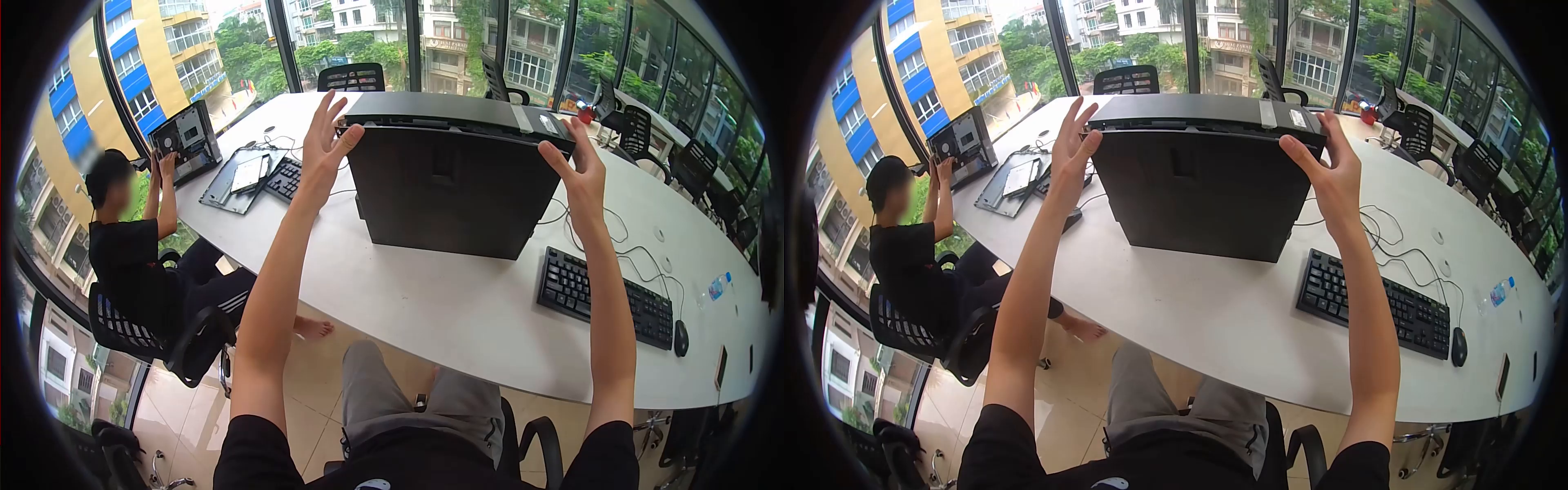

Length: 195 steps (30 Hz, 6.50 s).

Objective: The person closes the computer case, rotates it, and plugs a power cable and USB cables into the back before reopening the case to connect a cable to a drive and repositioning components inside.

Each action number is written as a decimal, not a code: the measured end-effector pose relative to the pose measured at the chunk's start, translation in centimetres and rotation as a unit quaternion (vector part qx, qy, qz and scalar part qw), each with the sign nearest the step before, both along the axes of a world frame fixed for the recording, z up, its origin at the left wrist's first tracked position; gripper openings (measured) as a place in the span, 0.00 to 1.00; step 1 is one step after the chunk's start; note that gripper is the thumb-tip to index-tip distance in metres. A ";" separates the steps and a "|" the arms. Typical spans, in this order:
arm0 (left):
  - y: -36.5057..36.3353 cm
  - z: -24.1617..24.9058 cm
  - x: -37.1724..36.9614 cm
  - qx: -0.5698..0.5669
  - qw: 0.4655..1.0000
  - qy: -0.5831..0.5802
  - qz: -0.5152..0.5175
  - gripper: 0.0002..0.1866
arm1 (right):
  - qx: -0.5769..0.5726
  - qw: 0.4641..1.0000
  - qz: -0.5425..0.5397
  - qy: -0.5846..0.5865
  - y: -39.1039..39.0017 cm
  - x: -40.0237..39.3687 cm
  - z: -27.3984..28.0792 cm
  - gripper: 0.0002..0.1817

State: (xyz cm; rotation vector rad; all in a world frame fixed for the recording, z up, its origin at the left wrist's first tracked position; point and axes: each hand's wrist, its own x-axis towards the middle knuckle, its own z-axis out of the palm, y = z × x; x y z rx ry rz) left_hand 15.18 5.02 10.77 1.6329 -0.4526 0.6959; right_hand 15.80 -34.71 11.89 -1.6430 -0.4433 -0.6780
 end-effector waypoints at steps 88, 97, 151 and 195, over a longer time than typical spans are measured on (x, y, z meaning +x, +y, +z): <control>-1.4 5.0 -5.4 0.111 0.924 0.366 -0.016 0.50 | -0.347 0.856 0.377 -0.061 5.8 -14.3 -14.1 0.32; -7.5 13.6 -2.0 0.439 0.834 0.304 0.140 0.62 | -0.550 0.822 0.050 -0.140 -2.1 2.5 -12.2 0.11; -10.7 8.4 -5.9 0.291 0.871 0.235 0.320 0.70 | -0.330 0.840 0.422 -0.087 7.3 14.4 -16.0 0.10; -9.8 11.2 -2.5 0.378 0.884 0.267 0.072 0.66 | -0.560 0.819 -0.109 -0.060 -6.3 29.5 -15.0 0.08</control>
